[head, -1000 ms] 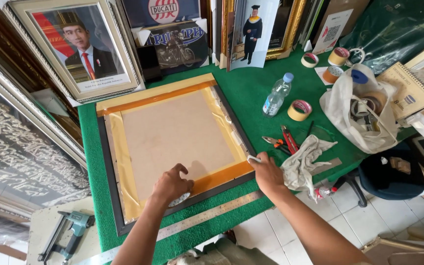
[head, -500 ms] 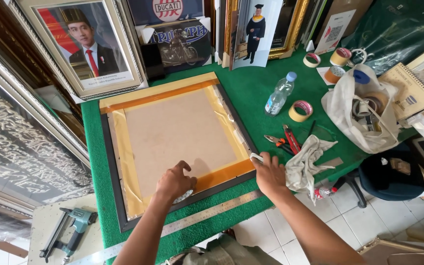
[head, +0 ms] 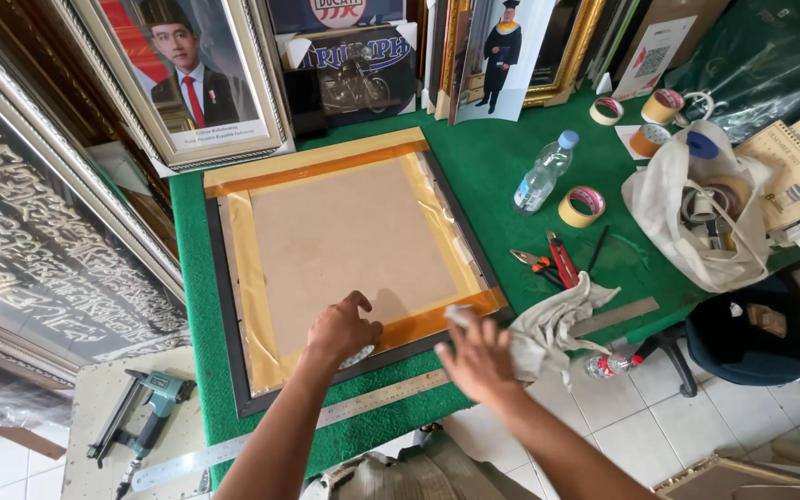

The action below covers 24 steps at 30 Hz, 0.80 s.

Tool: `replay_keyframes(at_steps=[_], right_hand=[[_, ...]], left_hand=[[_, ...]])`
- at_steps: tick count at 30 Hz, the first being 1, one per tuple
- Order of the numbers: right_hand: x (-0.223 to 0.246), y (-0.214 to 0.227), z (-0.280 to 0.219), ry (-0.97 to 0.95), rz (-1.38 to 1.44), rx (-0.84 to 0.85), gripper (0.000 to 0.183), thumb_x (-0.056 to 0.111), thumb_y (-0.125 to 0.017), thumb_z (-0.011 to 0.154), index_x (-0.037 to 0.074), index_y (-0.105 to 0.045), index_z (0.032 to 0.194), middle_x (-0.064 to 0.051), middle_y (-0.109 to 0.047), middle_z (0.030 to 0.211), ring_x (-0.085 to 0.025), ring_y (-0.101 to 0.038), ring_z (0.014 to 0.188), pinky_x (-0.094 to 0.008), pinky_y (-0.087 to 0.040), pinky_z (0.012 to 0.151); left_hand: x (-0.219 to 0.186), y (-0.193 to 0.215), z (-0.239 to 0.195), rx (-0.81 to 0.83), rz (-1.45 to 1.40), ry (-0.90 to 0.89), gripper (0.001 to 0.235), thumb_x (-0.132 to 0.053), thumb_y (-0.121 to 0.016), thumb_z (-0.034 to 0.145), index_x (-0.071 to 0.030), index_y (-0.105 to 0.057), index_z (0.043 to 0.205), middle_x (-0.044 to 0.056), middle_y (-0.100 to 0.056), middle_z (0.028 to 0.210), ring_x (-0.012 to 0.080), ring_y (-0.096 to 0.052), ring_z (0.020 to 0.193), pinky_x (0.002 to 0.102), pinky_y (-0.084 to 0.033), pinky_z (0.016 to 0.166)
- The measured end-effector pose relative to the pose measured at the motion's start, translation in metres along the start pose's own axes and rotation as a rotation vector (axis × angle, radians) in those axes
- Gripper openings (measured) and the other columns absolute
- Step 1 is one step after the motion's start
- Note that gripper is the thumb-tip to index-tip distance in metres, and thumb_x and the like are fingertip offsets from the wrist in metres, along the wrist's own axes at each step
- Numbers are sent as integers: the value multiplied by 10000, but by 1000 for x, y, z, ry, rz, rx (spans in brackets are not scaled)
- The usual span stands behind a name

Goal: Applying adhesive tape to the back of a picture frame to seal the backing and finish the assembly.

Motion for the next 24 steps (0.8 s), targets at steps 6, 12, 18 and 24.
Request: replay_keyframes(at_steps=[6, 12, 18, 24], right_hand=[[-28, 15, 12, -198, -48, -19, 497, 494, -277, 883, 163, -456, 1208, -29, -271, 1316, -281, -345, 1094, -445, -308, 831], [76, 17, -11, 187, 78, 13, 454, 437, -348, 881, 148, -424, 1224, -14, -234, 1330, -288, -311, 1109, -470, -322, 812], [-42, 24, 13, -199, -105, -25, 484, 447, -280, 899, 157, -408, 1265, -52, -278, 1345, -291, -382, 1078, -483, -339, 824], [20, 13, -1, -52, 30, 8, 489, 470, -313, 880, 148, -456, 1220, -51, -282, 1334, -312, -366, 1088, -515, -341, 832]], left_hand=[[-1, 2, -3, 6, 14, 18, 350, -337, -580, 753, -215, -526, 1077, 112, -608, 997, 295, -571, 1026, 396, -466, 847], [2, -4, 5, -5, 30, 7, 352, -352, -591, 740, -216, -537, 1060, 102, -615, 980, 287, -581, 1011, 387, -473, 839], [-2, 3, -4, -10, 29, 6, 335, -346, -588, 742, -215, -543, 1047, 102, -621, 972, 287, -590, 994, 380, -483, 820], [-1, 4, -2, -35, 31, -2, 349, -330, -601, 736, -184, -553, 1050, 117, -626, 943, 303, -605, 962, 391, -497, 785]])
Point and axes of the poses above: each hand's wrist, its own z-axis towards the middle knuckle, its own y-axis out of the back of the hand, x = y × z, the point moved 7 cm from there along z, towards the middle knuckle
